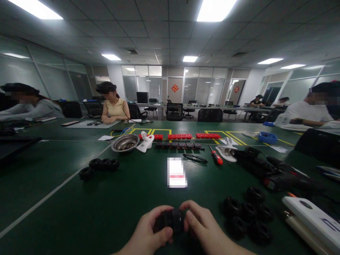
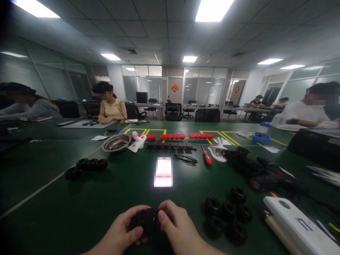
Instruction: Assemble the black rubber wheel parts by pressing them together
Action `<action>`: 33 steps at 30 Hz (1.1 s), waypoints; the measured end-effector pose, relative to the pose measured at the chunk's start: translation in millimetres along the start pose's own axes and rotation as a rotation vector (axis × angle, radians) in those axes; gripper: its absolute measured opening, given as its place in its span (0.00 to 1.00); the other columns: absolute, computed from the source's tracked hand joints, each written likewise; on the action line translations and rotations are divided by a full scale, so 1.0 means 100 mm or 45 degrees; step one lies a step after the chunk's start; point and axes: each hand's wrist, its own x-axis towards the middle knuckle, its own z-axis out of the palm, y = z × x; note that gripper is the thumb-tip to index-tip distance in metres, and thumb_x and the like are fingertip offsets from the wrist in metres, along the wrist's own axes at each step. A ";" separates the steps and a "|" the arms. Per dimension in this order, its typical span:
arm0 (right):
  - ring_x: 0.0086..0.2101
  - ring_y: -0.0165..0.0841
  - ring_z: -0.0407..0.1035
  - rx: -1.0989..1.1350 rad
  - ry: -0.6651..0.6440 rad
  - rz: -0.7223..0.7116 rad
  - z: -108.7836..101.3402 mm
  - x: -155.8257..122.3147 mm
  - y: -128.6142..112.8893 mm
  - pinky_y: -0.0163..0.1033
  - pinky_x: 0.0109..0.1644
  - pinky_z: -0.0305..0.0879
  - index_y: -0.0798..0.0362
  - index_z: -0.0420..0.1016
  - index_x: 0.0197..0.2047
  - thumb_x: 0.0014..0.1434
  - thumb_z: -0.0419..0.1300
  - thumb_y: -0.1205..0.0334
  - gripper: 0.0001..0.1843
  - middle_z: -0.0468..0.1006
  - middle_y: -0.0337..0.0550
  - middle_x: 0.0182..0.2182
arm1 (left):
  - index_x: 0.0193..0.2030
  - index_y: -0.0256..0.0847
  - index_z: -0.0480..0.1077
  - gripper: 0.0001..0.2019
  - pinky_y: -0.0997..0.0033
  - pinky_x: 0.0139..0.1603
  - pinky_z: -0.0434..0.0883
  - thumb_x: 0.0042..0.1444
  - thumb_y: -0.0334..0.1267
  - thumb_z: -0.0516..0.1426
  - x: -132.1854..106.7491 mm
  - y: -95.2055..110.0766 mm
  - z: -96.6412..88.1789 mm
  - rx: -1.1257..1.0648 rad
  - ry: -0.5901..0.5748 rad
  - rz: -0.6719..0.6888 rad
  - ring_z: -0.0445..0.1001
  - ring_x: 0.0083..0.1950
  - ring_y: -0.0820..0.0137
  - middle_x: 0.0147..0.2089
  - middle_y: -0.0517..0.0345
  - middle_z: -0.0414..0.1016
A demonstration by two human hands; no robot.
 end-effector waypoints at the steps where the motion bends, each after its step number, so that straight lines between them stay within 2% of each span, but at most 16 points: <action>1: 0.22 0.29 0.63 -0.013 -0.023 0.055 0.01 0.01 0.01 0.32 0.25 0.59 0.56 0.66 0.32 0.59 0.41 0.48 0.23 0.67 0.38 0.19 | 0.45 0.34 0.63 0.29 0.76 0.25 0.61 0.38 0.49 0.62 0.00 -0.01 0.00 0.001 0.003 0.005 0.69 0.27 0.73 0.33 0.52 0.72; 3: 0.20 0.28 0.62 -0.105 -0.062 0.089 0.00 0.00 -0.02 0.32 0.23 0.57 0.56 0.66 0.25 0.59 0.42 0.49 0.23 0.66 0.38 0.17 | 0.46 0.34 0.63 0.29 0.75 0.25 0.62 0.38 0.48 0.62 0.01 -0.03 -0.01 -0.004 0.010 0.020 0.69 0.27 0.73 0.33 0.52 0.72; 4: 0.22 0.29 0.63 -0.166 -0.075 0.054 -0.01 -0.01 -0.06 0.32 0.25 0.59 0.56 0.67 0.26 0.58 0.45 0.51 0.20 0.68 0.39 0.20 | 0.46 0.34 0.63 0.29 0.75 0.25 0.62 0.39 0.48 0.62 0.01 -0.03 -0.01 -0.012 0.015 0.023 0.69 0.27 0.73 0.34 0.52 0.72; 6: 0.30 0.32 0.66 -0.266 -0.083 -0.076 -0.04 -0.04 -0.13 0.34 0.33 0.61 0.55 0.69 0.37 0.54 0.52 0.58 0.11 0.72 0.42 0.29 | 0.46 0.34 0.64 0.27 0.75 0.25 0.62 0.41 0.49 0.60 0.02 -0.03 -0.02 -0.037 0.043 0.021 0.70 0.26 0.73 0.35 0.51 0.72; 9: 0.41 0.34 0.65 -0.308 -0.070 -0.190 -0.08 -0.08 -0.21 0.37 0.44 0.60 0.52 0.58 0.52 0.48 0.58 0.62 0.27 0.69 0.45 0.43 | 0.44 0.34 0.65 0.26 0.76 0.24 0.62 0.41 0.50 0.59 0.01 0.00 -0.01 -0.062 0.070 0.022 0.69 0.25 0.74 0.33 0.53 0.72; 12: 0.40 0.37 0.65 -0.303 -0.020 -0.086 -0.08 -0.08 -0.19 0.39 0.43 0.61 0.53 0.52 0.56 0.47 0.60 0.58 0.35 0.69 0.46 0.42 | 0.43 0.35 0.66 0.26 0.76 0.25 0.63 0.39 0.48 0.61 -0.01 0.03 0.01 -0.074 0.041 0.023 0.69 0.25 0.75 0.34 0.54 0.72; 13: 0.38 0.36 0.66 -0.286 -0.002 -0.051 -0.08 -0.07 -0.17 0.39 0.41 0.61 0.53 0.52 0.56 0.49 0.58 0.57 0.33 0.70 0.46 0.40 | 0.44 0.36 0.65 0.26 0.76 0.25 0.64 0.39 0.48 0.61 -0.01 0.03 0.02 -0.080 0.040 0.015 0.69 0.26 0.75 0.34 0.54 0.72; 16: 0.31 0.33 0.67 -0.251 -0.034 -0.020 -0.06 -0.05 -0.14 0.37 0.35 0.62 0.52 0.63 0.47 0.55 0.51 0.58 0.16 0.73 0.42 0.32 | 0.44 0.36 0.65 0.27 0.75 0.26 0.64 0.38 0.48 0.62 -0.02 0.03 0.03 -0.098 0.053 -0.004 0.69 0.26 0.75 0.34 0.55 0.72; 18: 0.32 0.33 0.67 -0.250 -0.075 -0.063 -0.06 -0.05 -0.15 0.36 0.36 0.62 0.52 0.67 0.42 0.55 0.51 0.60 0.11 0.73 0.42 0.32 | 0.44 0.35 0.65 0.27 0.75 0.26 0.64 0.38 0.48 0.62 -0.02 0.02 0.03 -0.089 0.060 0.000 0.69 0.26 0.74 0.34 0.54 0.71; 19: 0.35 0.33 0.67 -0.252 -0.081 -0.103 -0.07 -0.06 -0.16 0.36 0.39 0.62 0.52 0.66 0.43 0.54 0.53 0.62 0.12 0.73 0.43 0.36 | 0.44 0.35 0.65 0.27 0.75 0.25 0.64 0.38 0.48 0.62 -0.01 0.01 0.02 -0.080 0.063 0.012 0.69 0.26 0.74 0.34 0.53 0.72; 22: 0.43 0.35 0.64 -0.250 -0.054 -0.173 -0.07 -0.09 -0.17 0.38 0.45 0.59 0.50 0.57 0.53 0.49 0.58 0.63 0.28 0.68 0.45 0.45 | 0.44 0.34 0.64 0.27 0.76 0.23 0.62 0.40 0.50 0.60 0.00 -0.01 0.01 -0.062 0.076 0.044 0.69 0.24 0.74 0.32 0.53 0.72; 24: 0.40 0.36 0.65 -0.238 -0.032 -0.134 -0.07 -0.09 -0.14 0.39 0.43 0.61 0.50 0.52 0.56 0.49 0.58 0.60 0.31 0.69 0.45 0.44 | 0.44 0.34 0.64 0.27 0.76 0.23 0.62 0.39 0.50 0.60 0.00 -0.01 0.01 -0.058 0.065 0.042 0.69 0.25 0.74 0.32 0.54 0.72; 26: 0.34 0.34 0.67 -0.212 -0.013 -0.081 -0.06 -0.09 -0.11 0.38 0.37 0.62 0.51 0.54 0.55 0.51 0.55 0.56 0.28 0.72 0.43 0.38 | 0.44 0.35 0.64 0.27 0.75 0.24 0.62 0.39 0.50 0.61 -0.01 0.00 0.01 -0.042 0.057 0.024 0.69 0.26 0.74 0.33 0.53 0.72; 28: 0.30 0.33 0.67 -0.205 -0.008 -0.047 -0.05 -0.07 -0.10 0.37 0.34 0.61 0.52 0.59 0.51 0.55 0.51 0.54 0.21 0.73 0.41 0.31 | 0.44 0.34 0.64 0.28 0.75 0.24 0.62 0.38 0.50 0.61 -0.03 0.02 0.03 -0.023 0.058 0.011 0.69 0.26 0.73 0.33 0.53 0.72; 31: 0.26 0.32 0.66 -0.245 -0.047 0.001 -0.05 -0.04 -0.13 0.34 0.30 0.60 0.54 0.68 0.38 0.58 0.46 0.53 0.16 0.72 0.40 0.25 | 0.44 0.34 0.64 0.30 0.75 0.24 0.61 0.36 0.51 0.61 -0.03 0.05 0.04 -0.019 0.064 0.006 0.69 0.25 0.73 0.32 0.54 0.71; 33: 0.26 0.31 0.66 -0.234 -0.080 0.000 -0.06 -0.04 -0.16 0.34 0.29 0.60 0.55 0.69 0.33 0.58 0.47 0.55 0.15 0.72 0.40 0.25 | 0.44 0.34 0.64 0.30 0.75 0.24 0.62 0.36 0.50 0.62 -0.02 0.05 0.04 -0.026 0.075 -0.002 0.69 0.26 0.73 0.33 0.53 0.71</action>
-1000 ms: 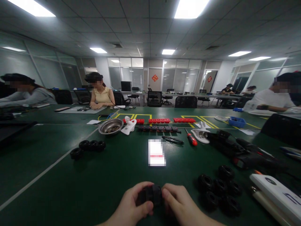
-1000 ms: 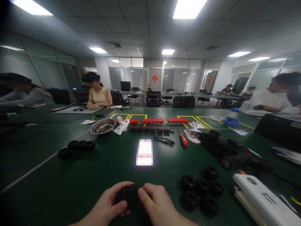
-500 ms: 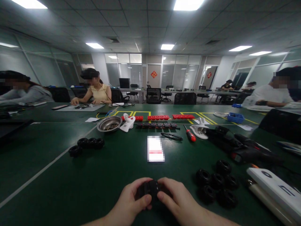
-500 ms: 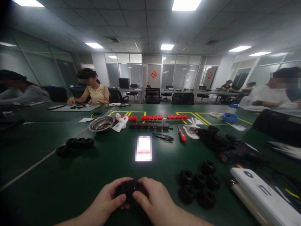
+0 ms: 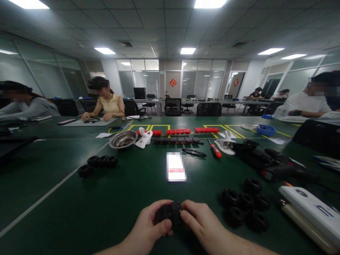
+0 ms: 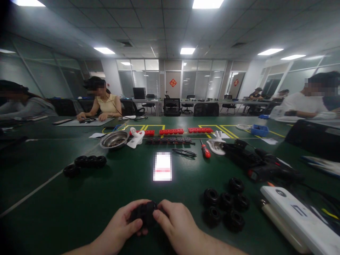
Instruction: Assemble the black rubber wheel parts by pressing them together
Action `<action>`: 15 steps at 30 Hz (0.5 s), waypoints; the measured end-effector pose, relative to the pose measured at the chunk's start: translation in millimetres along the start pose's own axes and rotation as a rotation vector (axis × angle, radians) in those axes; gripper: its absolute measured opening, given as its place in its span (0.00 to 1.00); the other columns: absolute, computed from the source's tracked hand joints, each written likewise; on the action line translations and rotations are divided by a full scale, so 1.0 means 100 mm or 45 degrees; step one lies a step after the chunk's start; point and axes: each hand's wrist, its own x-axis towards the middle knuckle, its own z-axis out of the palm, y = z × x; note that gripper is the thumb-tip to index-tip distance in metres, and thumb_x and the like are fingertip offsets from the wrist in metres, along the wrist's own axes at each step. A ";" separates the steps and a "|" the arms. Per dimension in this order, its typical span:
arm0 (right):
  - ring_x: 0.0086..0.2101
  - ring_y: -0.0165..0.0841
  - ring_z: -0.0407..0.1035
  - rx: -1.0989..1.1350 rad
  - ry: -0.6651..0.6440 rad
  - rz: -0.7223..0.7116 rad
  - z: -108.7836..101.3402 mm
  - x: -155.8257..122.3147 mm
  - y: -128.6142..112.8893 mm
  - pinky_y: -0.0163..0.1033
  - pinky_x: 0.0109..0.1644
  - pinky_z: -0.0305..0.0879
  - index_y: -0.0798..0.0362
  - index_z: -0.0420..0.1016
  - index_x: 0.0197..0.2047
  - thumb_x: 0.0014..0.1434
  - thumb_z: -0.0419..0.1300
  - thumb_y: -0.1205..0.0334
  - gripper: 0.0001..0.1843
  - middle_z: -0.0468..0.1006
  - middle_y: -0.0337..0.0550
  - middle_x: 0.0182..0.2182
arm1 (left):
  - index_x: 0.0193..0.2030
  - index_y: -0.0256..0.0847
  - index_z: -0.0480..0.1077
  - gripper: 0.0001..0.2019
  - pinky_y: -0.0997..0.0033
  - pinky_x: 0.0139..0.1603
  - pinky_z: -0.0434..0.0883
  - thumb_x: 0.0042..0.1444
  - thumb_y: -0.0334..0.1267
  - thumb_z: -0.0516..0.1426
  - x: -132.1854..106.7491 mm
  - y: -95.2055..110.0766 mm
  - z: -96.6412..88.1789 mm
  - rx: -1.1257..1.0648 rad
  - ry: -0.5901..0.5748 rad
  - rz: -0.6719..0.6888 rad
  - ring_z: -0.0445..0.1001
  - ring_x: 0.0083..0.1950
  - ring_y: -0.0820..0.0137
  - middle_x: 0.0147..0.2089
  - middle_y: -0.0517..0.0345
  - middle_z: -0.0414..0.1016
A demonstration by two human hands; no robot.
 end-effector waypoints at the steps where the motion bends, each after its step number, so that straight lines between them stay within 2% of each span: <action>1: 0.28 0.31 0.66 0.025 -0.001 -0.021 0.00 -0.01 -0.01 0.34 0.30 0.60 0.54 0.69 0.35 0.57 0.49 0.57 0.12 0.73 0.41 0.27 | 0.44 0.34 0.64 0.30 0.74 0.24 0.62 0.36 0.50 0.62 0.01 0.00 0.00 -0.003 0.017 -0.004 0.69 0.26 0.73 0.34 0.52 0.72; 2: 0.30 0.32 0.67 0.057 0.008 -0.047 0.00 -0.01 -0.02 0.34 0.33 0.61 0.54 0.68 0.39 0.55 0.52 0.59 0.11 0.73 0.42 0.31 | 0.45 0.34 0.64 0.30 0.74 0.24 0.62 0.37 0.50 0.62 0.01 -0.01 0.00 -0.006 0.038 -0.004 0.69 0.26 0.72 0.34 0.51 0.72; 4: 0.35 0.34 0.67 0.119 0.038 -0.074 0.00 -0.03 -0.02 0.36 0.38 0.62 0.52 0.61 0.50 0.50 0.57 0.62 0.22 0.72 0.43 0.39 | 0.45 0.33 0.64 0.29 0.74 0.24 0.62 0.38 0.50 0.61 0.01 -0.01 0.00 -0.014 0.076 0.004 0.69 0.25 0.72 0.33 0.51 0.72; 6: 0.37 0.35 0.67 0.141 0.057 -0.040 0.02 -0.04 0.00 0.38 0.40 0.62 0.51 0.53 0.55 0.48 0.59 0.62 0.32 0.70 0.45 0.41 | 0.44 0.34 0.65 0.28 0.74 0.24 0.63 0.37 0.50 0.61 0.01 -0.01 0.00 -0.016 0.078 0.013 0.69 0.25 0.72 0.33 0.52 0.72; 7: 0.37 0.35 0.67 0.146 0.058 -0.010 0.02 -0.03 0.01 0.39 0.40 0.62 0.52 0.53 0.56 0.48 0.59 0.61 0.32 0.71 0.45 0.41 | 0.43 0.34 0.65 0.28 0.74 0.24 0.63 0.37 0.49 0.62 0.00 0.00 0.00 -0.008 0.066 0.013 0.69 0.26 0.72 0.33 0.52 0.72; 9: 0.36 0.35 0.67 0.146 0.049 0.016 0.04 -0.02 0.02 0.39 0.40 0.62 0.53 0.58 0.52 0.52 0.57 0.59 0.25 0.72 0.45 0.39 | 0.43 0.35 0.66 0.27 0.72 0.27 0.65 0.36 0.48 0.62 -0.02 0.01 0.01 0.006 0.043 0.012 0.70 0.29 0.70 0.34 0.52 0.73; 12: 0.37 0.34 0.67 0.170 0.055 -0.007 0.04 0.01 0.03 0.39 0.41 0.62 0.53 0.64 0.46 0.55 0.53 0.60 0.14 0.73 0.44 0.37 | 0.42 0.38 0.67 0.25 0.67 0.39 0.67 0.36 0.46 0.63 -0.03 0.01 0.01 -0.009 0.038 0.021 0.70 0.40 0.64 0.41 0.51 0.73; 15: 0.39 0.35 0.65 0.168 0.091 -0.063 0.03 0.01 0.02 0.39 0.44 0.61 0.53 0.63 0.49 0.53 0.56 0.61 0.19 0.71 0.44 0.40 | 0.43 0.39 0.68 0.25 0.64 0.46 0.65 0.37 0.45 0.63 -0.03 0.03 0.01 -0.011 0.009 0.020 0.69 0.45 0.61 0.44 0.51 0.72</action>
